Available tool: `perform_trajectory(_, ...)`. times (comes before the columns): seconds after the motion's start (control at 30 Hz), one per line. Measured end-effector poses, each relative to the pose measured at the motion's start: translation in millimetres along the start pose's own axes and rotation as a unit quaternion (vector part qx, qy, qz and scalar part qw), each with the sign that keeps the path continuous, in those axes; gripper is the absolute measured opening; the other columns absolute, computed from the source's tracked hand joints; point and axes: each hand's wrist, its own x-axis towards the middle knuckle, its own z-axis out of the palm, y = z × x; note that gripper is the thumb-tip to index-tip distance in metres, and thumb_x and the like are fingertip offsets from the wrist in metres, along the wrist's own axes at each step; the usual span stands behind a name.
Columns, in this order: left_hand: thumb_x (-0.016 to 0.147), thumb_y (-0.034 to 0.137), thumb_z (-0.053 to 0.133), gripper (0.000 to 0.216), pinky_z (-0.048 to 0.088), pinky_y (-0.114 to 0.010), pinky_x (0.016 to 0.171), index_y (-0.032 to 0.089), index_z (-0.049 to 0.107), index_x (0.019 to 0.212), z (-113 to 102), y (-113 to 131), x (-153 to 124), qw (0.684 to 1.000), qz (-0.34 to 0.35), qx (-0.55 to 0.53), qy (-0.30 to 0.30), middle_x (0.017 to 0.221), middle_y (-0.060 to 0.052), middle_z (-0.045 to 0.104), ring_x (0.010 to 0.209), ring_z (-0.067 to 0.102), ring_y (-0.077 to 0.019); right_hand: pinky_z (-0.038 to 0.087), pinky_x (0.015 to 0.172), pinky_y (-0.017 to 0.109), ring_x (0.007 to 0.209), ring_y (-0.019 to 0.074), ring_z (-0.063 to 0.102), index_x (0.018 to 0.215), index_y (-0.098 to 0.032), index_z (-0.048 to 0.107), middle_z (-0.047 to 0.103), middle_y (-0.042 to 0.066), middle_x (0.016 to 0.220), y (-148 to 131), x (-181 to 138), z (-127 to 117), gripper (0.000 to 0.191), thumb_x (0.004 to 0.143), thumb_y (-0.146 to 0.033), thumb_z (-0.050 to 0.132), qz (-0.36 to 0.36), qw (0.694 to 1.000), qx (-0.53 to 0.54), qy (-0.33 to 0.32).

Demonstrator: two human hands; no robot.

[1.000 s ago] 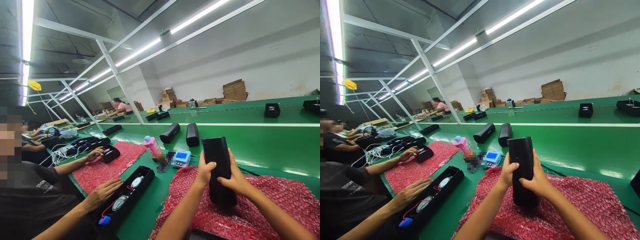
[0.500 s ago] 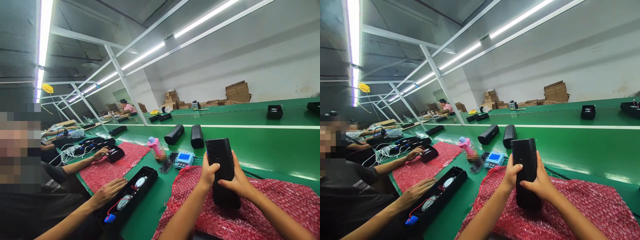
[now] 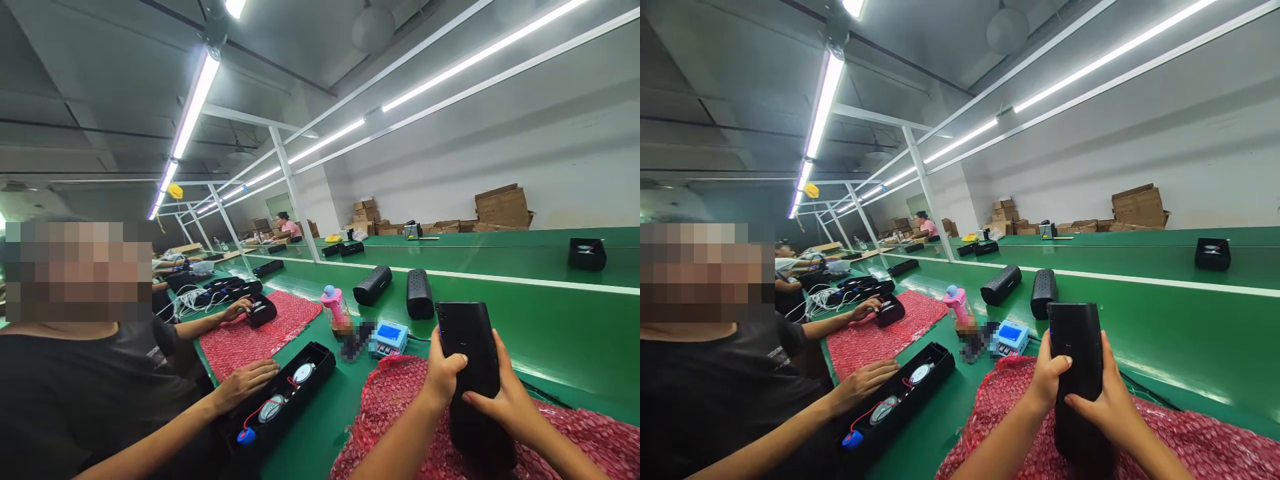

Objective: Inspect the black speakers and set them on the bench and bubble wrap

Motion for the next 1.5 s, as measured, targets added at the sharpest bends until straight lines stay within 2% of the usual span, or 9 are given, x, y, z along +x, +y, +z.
perform_trajectory(0.27, 0.049, 0.019, 0.063, 0.075, 0.046, -0.036, 0.085, 0.013, 0.045, 0.121, 0, 0, 0, 1.0, -0.009, -0.006, 0.002, 0.104, -0.009, 0.063, 0.092, 0.058, -0.0234, 0.021, 0.114, 0.059, 0.14, 0.0371, 0.024, 0.15, -0.018, -0.007, 0.017, 0.018, 0.154, -3, 0, -1, 0.122, 0.065, -0.058, 0.072, 0.003, 1.0, -0.023, 0.007)
perform_trajectory(0.5, 0.05, 0.018, 0.063, 0.074, 0.046, -0.035, 0.086, 0.013, 0.045, 0.121, 0, 1, -3, 1.0, -0.01, -0.015, 0.001, 0.104, -0.009, 0.064, 0.092, 0.059, -0.0225, 0.022, 0.115, 0.057, 0.14, 0.0341, 0.025, 0.15, -0.023, -0.007, 0.016, 0.014, 0.155, 3, -1, 0, 0.12, 0.067, -0.057, 0.072, -0.001, 1.0, -0.028, 0.005)
perform_trajectory(0.63, 0.05, 0.02, 0.065, 0.071, 0.047, -0.038, 0.087, 0.013, 0.047, 0.119, -5, 2, -7, 0.999, 0.002, -0.034, -0.016, 0.105, -0.01, 0.065, 0.093, 0.061, -0.0245, 0.024, 0.114, 0.057, 0.14, 0.0339, 0.025, 0.151, -0.026, -0.006, 0.016, 0.013, 0.155, 6, -2, 5, 0.116, 0.069, -0.054, 0.071, -0.036, 0.997, -0.071, 0.014)
perform_trajectory(0.87, 0.053, 0.019, 0.066, 0.068, 0.048, -0.04, 0.089, 0.014, 0.051, 0.119, -11, 5, -9, 0.999, 0.021, -0.033, -0.035, 0.107, -0.012, 0.066, 0.097, 0.063, -0.0268, 0.03, 0.11, 0.06, 0.139, 0.0383, 0.026, 0.152, -0.023, -0.006, 0.016, 0.016, 0.155, 8, -2, 17, 0.112, 0.072, -0.052, 0.066, -0.065, 0.991, -0.111, 0.024)
perform_trajectory(1.0, 0.057, 0.023, 0.069, 0.071, 0.044, -0.045, 0.098, 0.014, 0.05, 0.125, -17, 3, -10, 0.998, 0.022, -0.027, -0.043, 0.117, -0.014, 0.064, 0.107, 0.06, -0.0304, 0.035, 0.106, 0.06, 0.138, 0.0407, 0.028, 0.152, -0.021, -0.007, 0.018, 0.018, 0.152, 5, -3, 24, 0.11, 0.073, -0.046, 0.065, -0.074, 0.99, -0.114, 0.03)
perform_trajectory(1.17, 0.062, 0.03, 0.073, 0.07, 0.044, -0.046, 0.098, 0.016, 0.05, 0.127, -29, -1, -10, 0.997, 0.041, -0.005, -0.069, 0.119, -0.015, 0.062, 0.112, 0.058, -0.0346, 0.037, 0.107, 0.056, 0.138, 0.0415, 0.027, 0.151, -0.021, -0.007, 0.02, 0.018, 0.151, 12, -4, 33, 0.115, 0.067, -0.033, 0.069, -0.093, 0.989, -0.107, 0.038)
perform_trajectory(1.3, 0.067, 0.033, 0.073, 0.072, 0.045, -0.047, 0.096, 0.02, 0.047, 0.132, -28, -2, -10, 0.993, 0.038, -0.034, -0.102, 0.121, -0.013, 0.061, 0.114, 0.056, -0.0358, 0.038, 0.108, 0.049, 0.136, 0.0402, 0.032, 0.151, -0.02, -0.006, 0.027, 0.02, 0.148, 22, -2, 35, 0.125, 0.06, -0.028, 0.079, -0.095, 0.991, -0.089, 0.027)
perform_trajectory(1.5, 0.067, 0.029, 0.073, 0.066, 0.046, -0.044, 0.094, 0.02, 0.05, 0.127, -19, 4, -14, 0.997, 0.025, -0.035, -0.059, 0.117, -0.012, 0.062, 0.112, 0.057, -0.0342, 0.044, 0.104, 0.044, 0.133, 0.0396, 0.038, 0.151, -0.012, -0.006, 0.03, 0.022, 0.146, 20, -1, 32, 0.13, 0.053, -0.021, 0.078, -0.054, 0.991, -0.119, 0.037)
